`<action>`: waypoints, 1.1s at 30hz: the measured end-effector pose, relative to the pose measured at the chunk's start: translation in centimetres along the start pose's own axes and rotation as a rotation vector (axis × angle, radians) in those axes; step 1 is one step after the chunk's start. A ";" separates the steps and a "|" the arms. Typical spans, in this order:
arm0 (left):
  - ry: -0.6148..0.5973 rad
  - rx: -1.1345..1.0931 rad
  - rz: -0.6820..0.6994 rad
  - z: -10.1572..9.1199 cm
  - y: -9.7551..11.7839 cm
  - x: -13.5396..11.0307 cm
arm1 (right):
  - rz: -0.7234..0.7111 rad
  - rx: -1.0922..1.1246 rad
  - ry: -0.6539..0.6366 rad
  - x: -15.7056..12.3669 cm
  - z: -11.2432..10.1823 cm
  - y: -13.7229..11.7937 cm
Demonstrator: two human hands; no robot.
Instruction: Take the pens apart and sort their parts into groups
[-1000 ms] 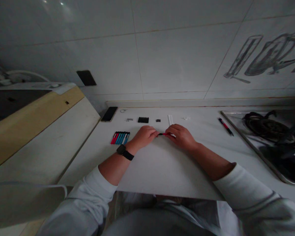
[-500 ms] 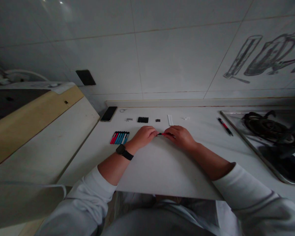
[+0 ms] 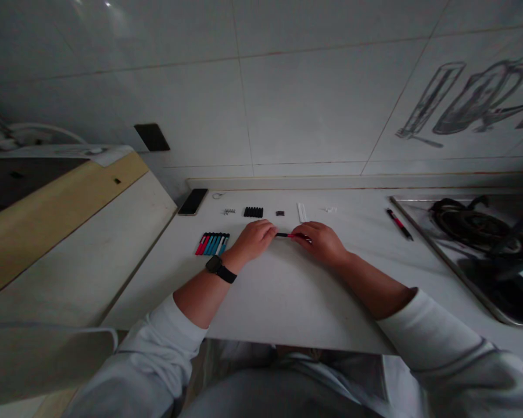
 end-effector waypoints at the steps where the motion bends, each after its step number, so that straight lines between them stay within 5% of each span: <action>1: -0.011 0.012 -0.001 0.2 -0.1 0.0 | -0.002 -0.002 -0.001 0.0 0.0 0.0; 33: -0.025 -0.020 0.014 0.3 -0.1 0.0 | 0.014 -0.004 0.012 -0.1 -0.1 0.5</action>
Point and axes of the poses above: each hand's wrist, its own x-axis towards the middle knuckle, its own z-axis out of the palm, y = z × x, the point moved 6 cm from there along x, towards the middle knuckle, and after that the axes turned 8 degrees about x, right-handed, at the moved point
